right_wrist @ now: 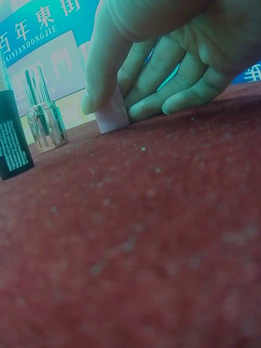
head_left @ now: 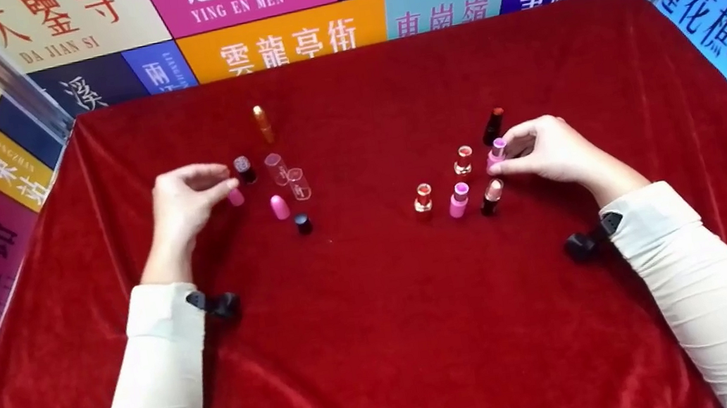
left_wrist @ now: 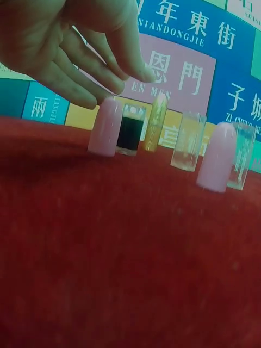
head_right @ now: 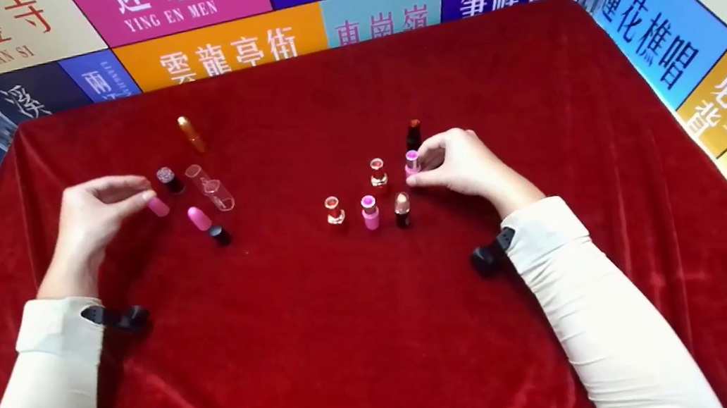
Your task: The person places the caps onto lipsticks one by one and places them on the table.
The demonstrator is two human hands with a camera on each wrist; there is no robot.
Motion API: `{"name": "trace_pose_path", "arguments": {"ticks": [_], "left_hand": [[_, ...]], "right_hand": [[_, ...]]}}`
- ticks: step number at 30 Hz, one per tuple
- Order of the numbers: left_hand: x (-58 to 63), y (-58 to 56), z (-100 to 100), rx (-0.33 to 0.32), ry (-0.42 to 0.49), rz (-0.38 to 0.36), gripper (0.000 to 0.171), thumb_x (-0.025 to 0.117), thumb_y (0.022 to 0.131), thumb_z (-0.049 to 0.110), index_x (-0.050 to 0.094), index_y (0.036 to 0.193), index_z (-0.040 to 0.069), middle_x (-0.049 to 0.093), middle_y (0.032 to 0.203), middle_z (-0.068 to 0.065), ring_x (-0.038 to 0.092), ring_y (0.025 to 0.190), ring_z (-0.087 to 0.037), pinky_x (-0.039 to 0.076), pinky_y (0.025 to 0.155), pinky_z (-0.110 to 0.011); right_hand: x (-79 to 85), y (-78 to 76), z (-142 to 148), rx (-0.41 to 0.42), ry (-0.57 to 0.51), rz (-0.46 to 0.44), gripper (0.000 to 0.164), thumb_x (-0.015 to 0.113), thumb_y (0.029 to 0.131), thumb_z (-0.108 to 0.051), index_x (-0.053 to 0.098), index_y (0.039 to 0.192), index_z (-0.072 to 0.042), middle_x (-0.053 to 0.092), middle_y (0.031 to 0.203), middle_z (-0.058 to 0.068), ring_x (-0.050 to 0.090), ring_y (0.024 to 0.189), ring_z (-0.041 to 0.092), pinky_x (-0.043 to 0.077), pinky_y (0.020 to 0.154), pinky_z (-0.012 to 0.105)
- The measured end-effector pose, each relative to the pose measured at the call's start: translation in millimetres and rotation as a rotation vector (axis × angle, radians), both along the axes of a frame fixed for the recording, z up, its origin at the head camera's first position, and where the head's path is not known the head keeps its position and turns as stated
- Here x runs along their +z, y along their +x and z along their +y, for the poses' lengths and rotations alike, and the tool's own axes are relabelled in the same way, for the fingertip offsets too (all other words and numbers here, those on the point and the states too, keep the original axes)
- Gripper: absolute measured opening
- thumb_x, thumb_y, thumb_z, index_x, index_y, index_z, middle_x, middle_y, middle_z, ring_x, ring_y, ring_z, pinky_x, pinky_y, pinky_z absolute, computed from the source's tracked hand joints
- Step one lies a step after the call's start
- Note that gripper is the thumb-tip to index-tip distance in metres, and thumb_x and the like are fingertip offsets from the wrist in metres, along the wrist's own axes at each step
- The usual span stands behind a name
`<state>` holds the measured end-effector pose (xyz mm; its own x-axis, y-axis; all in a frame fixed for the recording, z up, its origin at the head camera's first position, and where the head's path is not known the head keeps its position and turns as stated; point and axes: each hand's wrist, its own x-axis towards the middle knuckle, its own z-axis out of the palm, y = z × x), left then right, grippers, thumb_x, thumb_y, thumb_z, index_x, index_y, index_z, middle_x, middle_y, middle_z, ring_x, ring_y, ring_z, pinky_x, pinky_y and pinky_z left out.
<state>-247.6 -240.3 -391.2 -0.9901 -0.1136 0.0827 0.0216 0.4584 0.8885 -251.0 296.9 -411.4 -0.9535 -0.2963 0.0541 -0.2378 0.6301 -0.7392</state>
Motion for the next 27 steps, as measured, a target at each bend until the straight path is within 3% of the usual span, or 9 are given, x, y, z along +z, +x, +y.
{"name": "trace_pose_path", "arguments": {"ticks": [5,8,12,20,27], "left_hand": [[-9.5,0.8,-1.0,-0.010,-0.010,-0.036,0.028,0.086,0.089,0.005,0.079,0.114,-0.006,0.082,0.094,-0.013,0.074,0.072,0.001,0.056,0.072,-0.015],[-11.9,0.5,-1.1,-0.002,-0.065,-0.041,0.025,0.087,0.089,0.005,0.080,0.110,-0.004,0.082,0.091,-0.008,0.071,0.073,0.005,0.055,0.070,-0.014],[-12.8,0.1,-1.7,0.012,-0.116,-0.059,0.022,0.088,0.088,0.007,0.081,0.107,-0.002,0.082,0.095,-0.012,0.069,0.075,0.005,0.054,0.069,-0.014],[-15.9,-1.2,-3.8,0.025,-0.114,-0.096,0.027,0.093,0.085,0.012,0.081,0.105,0.000,0.076,0.083,0.010,0.067,0.080,0.004,0.051,0.072,-0.014],[-16.1,-1.4,-5.6,0.021,-0.115,-0.106,0.027,0.092,0.086,0.015,0.081,0.105,0.000,0.077,0.084,0.009,0.068,0.083,0.001,0.051,0.075,-0.016]], "right_hand": [[-0.2,0.3,-0.7,0.006,0.007,0.019,0.026,0.094,0.084,-0.016,0.079,0.099,-0.001,0.080,0.090,0.012,0.066,0.075,-0.007,0.047,0.067,0.011],[0.8,1.4,-0.4,0.000,0.016,0.022,0.026,0.094,0.083,-0.017,0.080,0.099,-0.002,0.080,0.090,0.012,0.066,0.074,-0.006,0.047,0.067,0.012],[1.1,2.0,-0.4,-0.002,0.014,0.015,0.026,0.094,0.084,-0.018,0.080,0.099,-0.002,0.080,0.091,0.012,0.067,0.075,-0.005,0.047,0.067,0.012],[0.5,2.7,0.0,0.001,0.014,0.015,0.026,0.094,0.084,-0.017,0.079,0.099,-0.002,0.080,0.092,0.012,0.066,0.075,-0.004,0.047,0.067,0.012],[1.9,3.6,-1.0,0.015,0.028,0.038,0.025,0.093,0.085,-0.017,0.079,0.099,-0.002,0.079,0.091,0.013,0.066,0.075,-0.004,0.047,0.068,0.012]]}}
